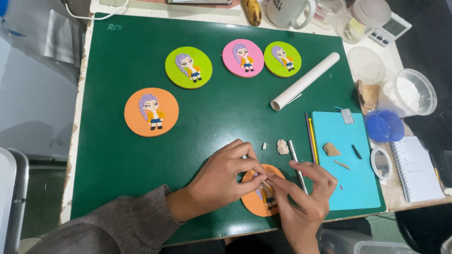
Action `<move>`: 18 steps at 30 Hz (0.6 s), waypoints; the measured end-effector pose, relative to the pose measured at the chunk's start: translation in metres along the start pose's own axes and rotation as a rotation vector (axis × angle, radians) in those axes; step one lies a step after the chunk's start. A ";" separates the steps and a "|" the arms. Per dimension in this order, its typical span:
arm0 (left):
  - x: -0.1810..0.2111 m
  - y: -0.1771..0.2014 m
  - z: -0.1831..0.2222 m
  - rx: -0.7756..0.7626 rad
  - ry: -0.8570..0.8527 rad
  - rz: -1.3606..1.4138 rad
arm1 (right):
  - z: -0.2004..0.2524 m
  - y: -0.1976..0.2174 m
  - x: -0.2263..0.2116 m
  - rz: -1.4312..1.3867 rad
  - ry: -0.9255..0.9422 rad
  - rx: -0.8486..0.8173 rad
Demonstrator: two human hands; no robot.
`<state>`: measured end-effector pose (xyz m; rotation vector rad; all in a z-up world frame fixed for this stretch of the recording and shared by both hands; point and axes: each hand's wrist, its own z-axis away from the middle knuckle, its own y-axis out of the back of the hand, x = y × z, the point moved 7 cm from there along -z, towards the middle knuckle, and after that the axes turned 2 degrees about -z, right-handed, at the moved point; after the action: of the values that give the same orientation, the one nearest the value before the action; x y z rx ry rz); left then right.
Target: Using small tools to apply and shape tiny pieces of clay onto character figures on coasters.
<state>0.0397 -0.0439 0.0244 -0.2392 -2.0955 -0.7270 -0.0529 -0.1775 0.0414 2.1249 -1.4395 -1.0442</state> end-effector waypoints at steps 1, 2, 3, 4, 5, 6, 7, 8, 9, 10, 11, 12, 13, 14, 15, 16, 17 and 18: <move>-0.001 -0.001 0.001 0.000 0.001 0.000 | 0.001 0.001 -0.001 0.000 -0.001 -0.001; -0.002 -0.001 0.000 -0.010 0.008 0.001 | 0.001 0.000 0.000 -0.004 -0.008 -0.013; -0.003 -0.001 0.000 -0.020 0.014 0.001 | 0.001 0.000 0.000 -0.007 -0.015 -0.026; -0.001 0.000 -0.001 -0.019 0.008 -0.003 | 0.000 0.000 -0.001 -0.007 -0.012 -0.019; 0.000 0.001 -0.002 -0.003 0.011 -0.007 | 0.000 -0.002 -0.001 -0.013 -0.028 -0.038; 0.002 0.002 -0.001 0.014 0.018 -0.008 | 0.001 -0.004 0.000 -0.019 -0.046 -0.061; 0.002 0.003 -0.003 0.014 0.017 -0.008 | -0.001 -0.004 -0.001 -0.019 -0.045 -0.061; 0.003 0.003 -0.002 0.005 0.013 -0.013 | -0.001 -0.003 -0.001 -0.028 -0.068 -0.069; 0.003 0.002 -0.002 -0.005 0.010 -0.017 | -0.001 -0.003 0.000 -0.037 -0.091 -0.077; 0.003 0.002 -0.001 -0.003 0.015 -0.014 | -0.002 -0.002 -0.001 -0.037 -0.092 -0.083; 0.003 0.002 -0.001 0.004 0.018 -0.007 | -0.003 -0.001 -0.001 -0.062 -0.101 -0.087; 0.003 0.003 -0.001 0.011 0.017 -0.002 | -0.005 0.000 -0.001 -0.087 -0.108 -0.086; 0.003 0.002 0.000 0.012 0.018 -0.002 | -0.003 0.000 0.000 -0.087 -0.108 -0.087; 0.002 0.002 -0.001 0.002 0.043 0.005 | -0.002 0.000 0.004 -0.118 -0.147 -0.077; 0.001 0.002 -0.001 -0.007 0.068 0.013 | 0.000 0.000 0.008 -0.149 -0.185 -0.067; 0.001 0.002 -0.001 -0.006 0.062 0.009 | -0.001 0.000 0.007 -0.150 -0.182 -0.060; 0.000 0.001 -0.001 -0.009 0.076 0.005 | -0.002 0.000 0.007 -0.153 -0.195 -0.063; -0.002 0.001 -0.001 -0.011 0.092 0.000 | -0.002 0.000 0.008 -0.158 -0.209 -0.068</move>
<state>0.0416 -0.0436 0.0237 -0.2081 -2.0049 -0.7356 -0.0496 -0.1844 0.0399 2.1621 -1.3203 -1.3904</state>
